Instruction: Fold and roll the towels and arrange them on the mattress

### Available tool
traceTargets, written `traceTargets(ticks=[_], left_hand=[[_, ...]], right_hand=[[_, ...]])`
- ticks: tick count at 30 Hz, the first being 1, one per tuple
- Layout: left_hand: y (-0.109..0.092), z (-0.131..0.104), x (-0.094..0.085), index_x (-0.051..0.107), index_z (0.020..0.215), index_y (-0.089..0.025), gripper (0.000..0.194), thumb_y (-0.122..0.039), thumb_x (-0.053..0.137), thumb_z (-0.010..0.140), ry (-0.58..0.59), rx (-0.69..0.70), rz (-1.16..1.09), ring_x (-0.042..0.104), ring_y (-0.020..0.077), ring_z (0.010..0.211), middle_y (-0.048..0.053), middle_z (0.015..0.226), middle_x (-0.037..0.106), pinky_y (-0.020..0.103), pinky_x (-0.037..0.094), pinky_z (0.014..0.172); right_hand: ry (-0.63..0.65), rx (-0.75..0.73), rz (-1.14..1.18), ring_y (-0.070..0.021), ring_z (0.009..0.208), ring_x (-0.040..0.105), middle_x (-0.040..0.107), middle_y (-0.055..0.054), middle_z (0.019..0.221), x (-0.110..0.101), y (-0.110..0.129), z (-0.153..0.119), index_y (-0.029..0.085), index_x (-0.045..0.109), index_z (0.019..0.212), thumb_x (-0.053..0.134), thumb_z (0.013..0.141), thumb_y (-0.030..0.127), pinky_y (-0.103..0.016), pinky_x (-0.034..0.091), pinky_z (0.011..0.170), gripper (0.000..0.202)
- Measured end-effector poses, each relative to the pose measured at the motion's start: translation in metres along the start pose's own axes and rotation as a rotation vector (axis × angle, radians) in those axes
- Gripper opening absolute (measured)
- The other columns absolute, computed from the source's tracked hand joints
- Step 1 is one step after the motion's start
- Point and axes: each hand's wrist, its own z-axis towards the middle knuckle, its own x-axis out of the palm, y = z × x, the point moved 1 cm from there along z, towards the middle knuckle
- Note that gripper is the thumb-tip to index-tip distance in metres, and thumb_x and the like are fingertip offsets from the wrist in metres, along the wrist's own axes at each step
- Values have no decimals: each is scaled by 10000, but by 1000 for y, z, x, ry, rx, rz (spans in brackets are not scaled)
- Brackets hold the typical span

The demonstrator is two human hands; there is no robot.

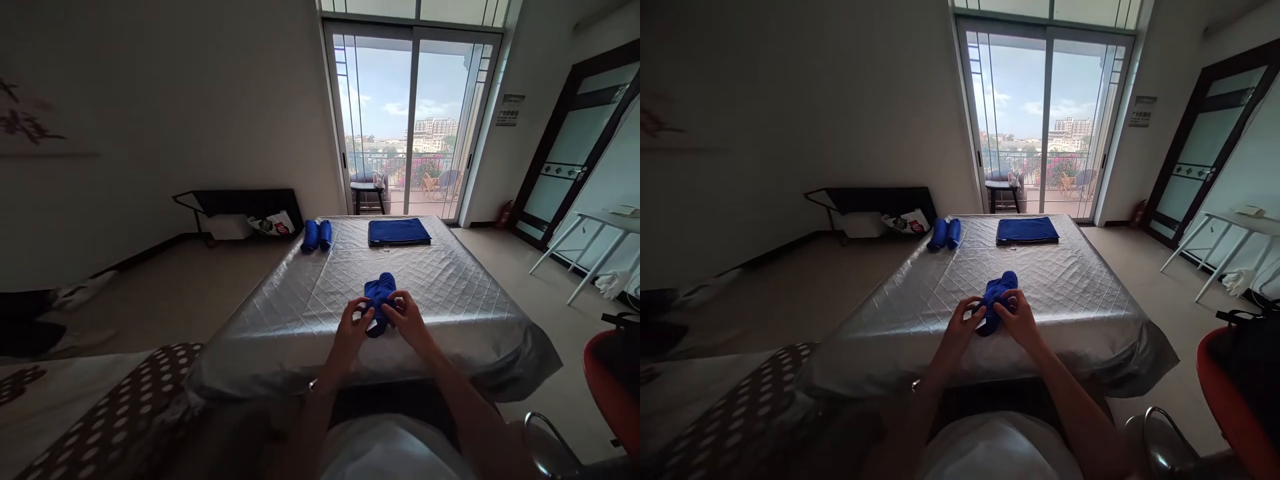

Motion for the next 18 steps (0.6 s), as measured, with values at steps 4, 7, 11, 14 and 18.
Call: traceTargets(ticks=[4, 7, 11, 14, 18], left_hand=[[-3, -6, 6, 604, 1064, -222, 513, -605, 716, 742, 69, 62, 73, 546, 77, 584, -33, 850, 609, 198, 458, 542], [-2, -8, 4, 555, 1019, -223, 523, -574, 766, 693, 103, 76, 65, 541, 76, 563, -51, 812, 596, 189, 446, 512], [-4, -5, -3, 551, 935, -205, 563, -589, 802, 609, 113, -1, 50, 602, 122, 622, -27, 818, 628, 221, 498, 520], [-5, -1, -7, 575, 845, -184, 556, -645, 770, 603, 33, -48, 25, 608, 143, 639, -17, 729, 631, 226, 501, 521], [-6, 2, -9, 573, 852, -186, 606, -696, 749, 577, -79, -58, -22, 599, 148, 588, -24, 673, 628, 248, 504, 507]], right_hand=[[79, -71, 23, -150, 724, 608, 650, 13, 842, -3, 9, -5, 251, 580, 1126, 704, 781, 466, -279, 502, 659, 425], [201, -96, -9, -176, 850, 646, 675, -4, 918, -6, 10, -9, 274, 554, 1289, 648, 849, 439, -322, 523, 780, 479], [258, -146, -115, -169, 908, 642, 659, -33, 1108, -12, 11, -11, 301, 544, 1340, 663, 855, 396, -330, 530, 817, 509], [302, -221, -212, -178, 938, 627, 647, -40, 1204, -15, 14, -13, 312, 558, 1320, 739, 798, 369, -372, 527, 886, 555], [247, -289, -403, -247, 1049, 610, 631, -59, 1236, -12, 18, -17, 306, 629, 1249, 880, 648, 334, -456, 515, 959, 651]])
